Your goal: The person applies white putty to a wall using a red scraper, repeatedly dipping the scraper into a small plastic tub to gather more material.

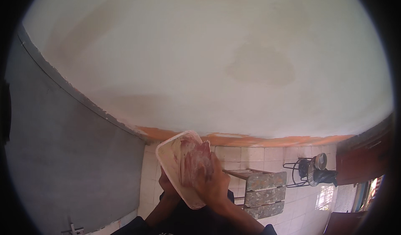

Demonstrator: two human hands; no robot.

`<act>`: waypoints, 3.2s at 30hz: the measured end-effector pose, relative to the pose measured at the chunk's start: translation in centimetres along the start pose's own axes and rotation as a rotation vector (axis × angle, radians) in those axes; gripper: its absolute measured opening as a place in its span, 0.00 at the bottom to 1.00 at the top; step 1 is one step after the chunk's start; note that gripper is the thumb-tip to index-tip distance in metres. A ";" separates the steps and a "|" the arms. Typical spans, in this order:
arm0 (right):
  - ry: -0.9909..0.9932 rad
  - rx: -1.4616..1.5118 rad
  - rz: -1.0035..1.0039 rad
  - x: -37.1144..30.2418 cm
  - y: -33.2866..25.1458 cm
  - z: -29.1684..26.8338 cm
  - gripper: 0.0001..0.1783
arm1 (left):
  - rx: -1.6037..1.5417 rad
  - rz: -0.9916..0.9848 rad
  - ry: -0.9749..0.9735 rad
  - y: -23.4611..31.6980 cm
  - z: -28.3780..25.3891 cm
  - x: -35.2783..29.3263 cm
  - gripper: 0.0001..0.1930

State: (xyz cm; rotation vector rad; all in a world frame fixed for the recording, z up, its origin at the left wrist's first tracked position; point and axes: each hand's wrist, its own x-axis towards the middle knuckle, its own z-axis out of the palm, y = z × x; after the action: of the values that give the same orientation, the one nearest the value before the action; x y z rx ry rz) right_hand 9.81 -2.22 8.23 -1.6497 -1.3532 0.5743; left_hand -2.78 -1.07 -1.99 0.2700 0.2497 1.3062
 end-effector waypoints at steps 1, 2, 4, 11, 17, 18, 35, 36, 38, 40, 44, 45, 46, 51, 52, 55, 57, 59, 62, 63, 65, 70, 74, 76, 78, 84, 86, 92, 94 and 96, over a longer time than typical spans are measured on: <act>-0.027 0.004 0.017 -0.3 0.1 -0.1 0.22 | -0.086 0.013 -0.057 -0.1 -0.1 0.1 0.37; -0.027 0.005 0.006 -0.2 0.0 -0.1 0.22 | -0.171 0.027 -0.115 -0.2 -0.2 0.2 0.36; -0.022 0.005 -0.013 -0.1 -0.1 -0.1 0.22 | -0.132 0.034 -0.116 -0.2 0.0 0.3 0.36; -0.012 0.000 -0.070 1.5 -0.4 0.3 0.21 | -0.029 0.035 -0.088 0.1 1.1 0.3 0.32; -0.058 0.020 -0.012 0.2 0.0 0.2 0.20 | -0.079 0.061 -0.121 -0.1 1.3 0.3 0.31; -0.049 0.013 -0.043 0.2 -0.2 0.3 0.20 | -0.102 0.060 -0.132 -0.2 1.5 0.4 0.31; -0.087 0.041 -0.131 0.7 -1.6 -0.7 0.21 | -0.133 0.089 -0.096 0.2 0.5 0.4 0.29; -0.089 0.058 -0.100 0.7 -1.7 -0.9 0.21 | -0.125 0.082 -0.075 0.1 0.5 0.3 0.29; -0.118 0.093 -0.019 0.9 -2.0 -1.4 0.20 | -0.083 0.068 -0.061 0.1 0.2 0.1 0.34; -0.162 0.128 0.077 1.6 -2.5 -2.0 0.20 | -0.103 0.054 -0.079 0.1 0.1 0.2 0.36; -0.109 0.247 0.080 1.8 -1.5 -2.3 0.21 | 0.067 0.033 0.021 0.4 0.4 0.1 0.36; -0.096 0.293 0.074 1.9 -1.5 -2.5 0.20 | 0.193 0.030 0.095 0.4 0.5 -0.1 0.36; -0.082 0.338 0.063 2.1 -1.6 -2.8 0.19 | 0.136 0.033 0.072 0.4 0.3 0.0 0.35; -0.183 0.635 0.311 2.9 -0.5 -5.0 0.19 | 0.119 0.006 0.078 0.9 0.5 0.8 0.33; -0.222 0.679 0.389 3.1 -0.4 -5.6 0.19 | 0.070 0.024 0.037 0.9 0.7 1.2 0.33; -0.215 0.951 0.430 3.7 1.4 -5.6 0.19 | 0.002 0.054 -0.009 1.0 1.4 2.0 0.33; -0.236 1.004 0.476 4.1 1.7 -6.0 0.19 | 0.062 0.045 0.058 1.2 1.8 2.1 0.33; -0.253 1.008 0.476 4.5 1.9 -6.0 0.19 | 0.073 0.020 0.074 1.5 2.0 2.0 0.33; -0.256 0.908 0.380 5.1 1.7 -6.1 0.18 | 0.103 0.000 0.089 1.7 2.1 2.2 0.34; -0.256 0.851 0.339 5.2 1.5 -6.1 0.18 | 0.115 -0.004 0.093 1.7 2.1 2.3 0.34; -0.276 0.741 0.288 5.7 1.1 -6.2 0.17 | 0.023 -0.051 0.049 1.7 1.0 2.2 0.34; -0.340 0.449 0.160 7.7 1.0 -6.7 0.16 | 0.098 -0.096 0.040 2.6 2.0 2.0 0.34; -0.377 0.365 0.178 8.3 1.4 -6.1 0.15 | 0.073 -0.084 0.021 3.4 2.8 1.2 0.34; -0.403 0.266 0.156 8.7 1.1 -6.5 0.15 | 0.101 -0.066 -0.003 3.7 3.4 1.4 0.34; -0.421 0.282 0.173 8.8 0.7 -6.5 0.14 | 0.133 -0.083 -0.006 3.6 2.3 1.3 0.34; -0.501 0.218 0.215 9.5 -0.1 -6.0 0.15 | 0.159 -0.081 0.043 4.5 2.1 0.5 0.33; -0.510 0.215 0.218 9.5 -0.4 -6.1 0.15 | 0.111 -0.104 0.043 4.9 1.7 0.4 0.33; -0.538 0.162 0.242 10.0 -1.5 -6.5 0.15 | -0.091 -0.118 -0.067 5.9 -0.8 0.7 0.32; -0.546 0.151 0.254 10.0 -1.8 -6.5 0.15 | -0.110 -0.123 -0.074 6.4 -0.9 0.7 0.32; -0.543 0.136 0.266 9.8 -1.9 -6.5 0.16 | -0.149 -0.141 -0.077 6.8 -0.9 0.7 0.31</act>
State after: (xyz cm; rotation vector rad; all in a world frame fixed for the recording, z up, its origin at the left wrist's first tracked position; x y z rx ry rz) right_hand 16.88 4.75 14.78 -1.6351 -1.4325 1.3159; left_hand -9.15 1.33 -0.59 0.1722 0.1034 1.1660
